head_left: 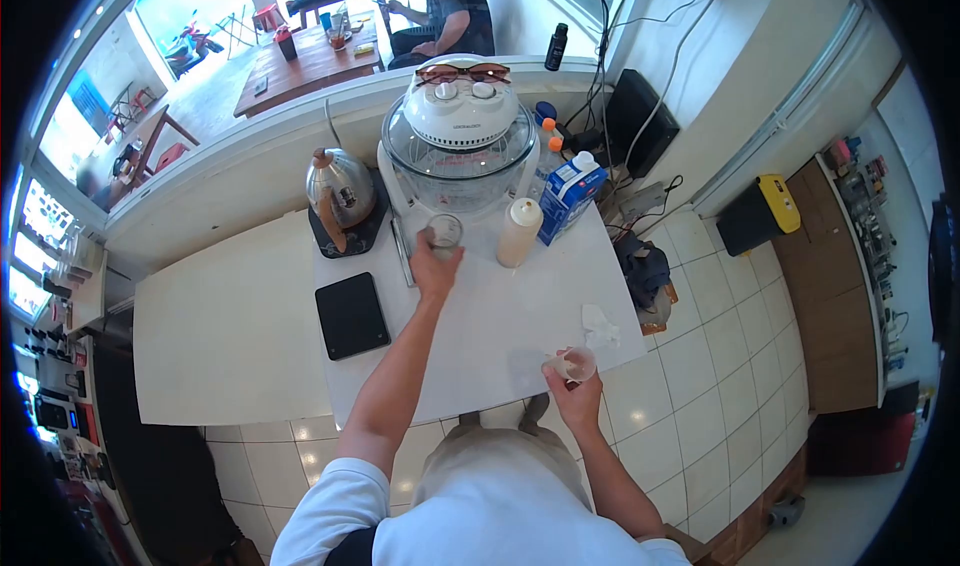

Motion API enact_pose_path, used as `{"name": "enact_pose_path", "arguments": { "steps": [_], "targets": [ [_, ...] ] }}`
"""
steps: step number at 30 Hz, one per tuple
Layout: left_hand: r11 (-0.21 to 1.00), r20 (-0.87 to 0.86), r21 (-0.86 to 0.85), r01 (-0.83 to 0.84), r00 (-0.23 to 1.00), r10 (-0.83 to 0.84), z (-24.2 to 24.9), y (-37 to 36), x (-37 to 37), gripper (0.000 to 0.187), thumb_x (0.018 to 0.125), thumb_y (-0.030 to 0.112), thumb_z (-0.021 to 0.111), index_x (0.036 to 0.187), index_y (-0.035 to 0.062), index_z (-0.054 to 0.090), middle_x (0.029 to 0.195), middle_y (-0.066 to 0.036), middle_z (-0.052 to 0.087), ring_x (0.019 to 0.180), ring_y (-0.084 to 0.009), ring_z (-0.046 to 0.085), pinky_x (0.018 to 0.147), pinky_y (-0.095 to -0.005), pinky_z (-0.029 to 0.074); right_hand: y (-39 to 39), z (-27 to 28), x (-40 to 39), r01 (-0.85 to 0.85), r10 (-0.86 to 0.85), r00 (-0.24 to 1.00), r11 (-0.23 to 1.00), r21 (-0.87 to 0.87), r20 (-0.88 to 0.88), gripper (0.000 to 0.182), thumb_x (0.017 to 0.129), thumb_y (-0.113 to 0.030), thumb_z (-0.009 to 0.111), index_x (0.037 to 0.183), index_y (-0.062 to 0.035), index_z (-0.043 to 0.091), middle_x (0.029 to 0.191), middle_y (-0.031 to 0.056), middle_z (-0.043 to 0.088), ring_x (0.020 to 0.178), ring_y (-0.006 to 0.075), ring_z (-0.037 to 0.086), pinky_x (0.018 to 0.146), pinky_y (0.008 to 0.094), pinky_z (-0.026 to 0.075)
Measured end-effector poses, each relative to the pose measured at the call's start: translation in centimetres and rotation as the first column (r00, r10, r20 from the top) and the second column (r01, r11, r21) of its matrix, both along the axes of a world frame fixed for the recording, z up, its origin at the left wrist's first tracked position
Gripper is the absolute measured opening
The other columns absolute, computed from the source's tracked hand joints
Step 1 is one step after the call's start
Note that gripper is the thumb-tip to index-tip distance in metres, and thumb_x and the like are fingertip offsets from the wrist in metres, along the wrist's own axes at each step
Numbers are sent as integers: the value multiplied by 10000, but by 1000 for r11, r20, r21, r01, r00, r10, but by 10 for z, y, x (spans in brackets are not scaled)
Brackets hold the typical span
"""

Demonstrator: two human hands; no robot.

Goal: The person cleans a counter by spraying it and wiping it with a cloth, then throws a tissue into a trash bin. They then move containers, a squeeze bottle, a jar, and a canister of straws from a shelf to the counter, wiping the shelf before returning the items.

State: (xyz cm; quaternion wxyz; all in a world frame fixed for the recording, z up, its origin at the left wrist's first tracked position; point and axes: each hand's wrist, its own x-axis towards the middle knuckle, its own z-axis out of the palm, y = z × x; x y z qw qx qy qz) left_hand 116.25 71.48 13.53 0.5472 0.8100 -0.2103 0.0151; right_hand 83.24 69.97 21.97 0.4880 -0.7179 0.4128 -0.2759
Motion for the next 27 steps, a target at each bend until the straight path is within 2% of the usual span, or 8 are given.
{"name": "enact_pose_path", "arguments": {
  "steps": [2, 7, 11, 14, 17, 20, 23, 27],
  "targets": [
    [993, 6, 43, -111, 994, 111, 2, 7, 16, 674, 655, 224, 896, 1177, -6, 538, 1081, -233, 672, 998, -410, 660, 856, -454, 517, -2, 0, 6, 19, -18, 999, 1000, -18, 51, 355, 820, -172, 805, 1080, -5, 629, 823, 42, 669, 636, 74, 551, 596, 241, 481],
    [991, -74, 76, -107, 991, 113, 13, 15, 28, 777, 658, 204, 901, 1269, -29, 481, 1170, -258, 638, 1095, -418, 621, 929, -442, 489, -12, -17, 47, -128, 128, 992, 991, -35, -2, 414, 810, -205, 815, 1107, -2, 609, 880, 72, 688, 680, 102, 599, 617, 263, 510],
    [995, 98, -37, -96, 990, 99, 4, 24, 20, 938, 677, 160, 889, 1426, -48, 363, 1299, -263, 570, 1193, -413, 574, 1014, -415, 459, -20, -27, 111, -197, 202, 978, 977, -87, 55, 404, 779, -200, 812, 1068, -14, 598, 776, 76, 657, 611, 139, 581, 593, 295, 492],
    [997, 220, -55, -55, 973, 66, 19, 54, 2, 912, 734, 124, 844, 1462, -65, 329, 1317, -263, 546, 1224, -391, 564, 1026, -401, 465, -29, -34, 154, -239, 241, 971, 963, -121, 0, 415, 760, -203, 802, 1065, -26, 583, 768, 100, 653, 628, 199, 612, 606, 330, 494],
    [991, 129, -131, -25, 991, 42, 29, 97, -24, 739, 786, 79, 788, 1408, -68, 415, 1245, -239, 583, 1168, -342, 595, 983, -393, 493, -30, -41, 187, -252, 252, 968, 957, -142, -18, 419, 760, -216, 787, 1066, -27, 572, 764, 115, 649, 647, 246, 626, 623, 365, 498],
    [998, -42, -24, -63, 997, 62, 38, 146, -54, 551, 863, 28, 714, 1361, -41, 488, 1223, -172, 596, 1104, -222, 620, 949, -334, 520, -27, -40, 211, -272, 267, 962, 955, -122, -52, 432, 767, -232, 782, 1078, -26, 565, 843, 155, 678, 742, 310, 668, 682, 411, 514],
    [989, -95, -104, -102, 991, 92, 40, 182, -80, 410, 876, 50, 692, 1259, -35, 574, 1081, -134, 652, 874, -174, 640, 724, -287, 554, -31, -60, 237, -200, 201, 979, 953, -229, -20, 452, 762, -232, 786, 1090, -22, 557, 942, 197, 691, 867, 379, 678, 752, 448, 518],
    [987, -213, -5, -160, 965, 155, 54, 213, -102, 320, 899, 51, 666, 1204, -25, 608, 983, -104, 673, 763, -141, 641, 606, -261, 545, -41, -64, 257, -198, 208, 978, 959, -201, 30, 464, 755, -230, 792, 1099, -27, 556, 1007, 218, 689, 956, 420, 660, 806, 466, 516]
  ]
}}
